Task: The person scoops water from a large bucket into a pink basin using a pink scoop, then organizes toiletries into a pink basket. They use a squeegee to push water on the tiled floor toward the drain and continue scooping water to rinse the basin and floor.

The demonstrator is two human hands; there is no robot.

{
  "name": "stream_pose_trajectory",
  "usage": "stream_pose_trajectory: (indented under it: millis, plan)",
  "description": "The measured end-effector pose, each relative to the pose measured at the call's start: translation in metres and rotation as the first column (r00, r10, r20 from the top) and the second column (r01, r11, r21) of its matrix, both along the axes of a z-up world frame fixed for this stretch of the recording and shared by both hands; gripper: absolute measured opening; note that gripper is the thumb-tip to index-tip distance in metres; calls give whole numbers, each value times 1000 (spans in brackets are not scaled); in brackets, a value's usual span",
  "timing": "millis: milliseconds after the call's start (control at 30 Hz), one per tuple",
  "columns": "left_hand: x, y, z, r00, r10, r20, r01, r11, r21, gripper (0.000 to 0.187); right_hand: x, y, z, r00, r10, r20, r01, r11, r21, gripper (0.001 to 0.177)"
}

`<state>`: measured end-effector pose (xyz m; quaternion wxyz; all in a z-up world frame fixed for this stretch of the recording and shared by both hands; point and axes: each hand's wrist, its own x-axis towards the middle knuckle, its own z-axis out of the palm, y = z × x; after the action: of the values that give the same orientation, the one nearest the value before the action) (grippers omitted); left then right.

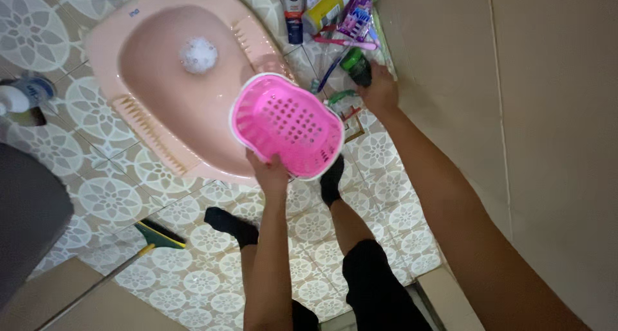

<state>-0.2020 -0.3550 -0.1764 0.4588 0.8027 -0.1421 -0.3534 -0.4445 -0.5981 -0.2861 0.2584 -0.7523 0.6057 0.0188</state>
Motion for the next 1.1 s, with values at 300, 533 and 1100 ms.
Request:
stream_pose_trajectory:
  millis: [300, 533, 1100]
  plan:
    - [-33, -36, -1, 999, -42, 17, 35, 950, 309, 74, -9, -20, -7, 998, 40, -57, -25, 970, 242, 68]
    - [-17, -37, -2, 974, -221, 58, 176, 885, 430, 78, -30, -37, 48, 749, -641, 166, 302, 554, 776, 69]
    - [25, -39, 26, 958, -253, -131, 279, 928, 247, 82, 150, 29, 115, 338, -928, -155, 24, -156, 987, 61]
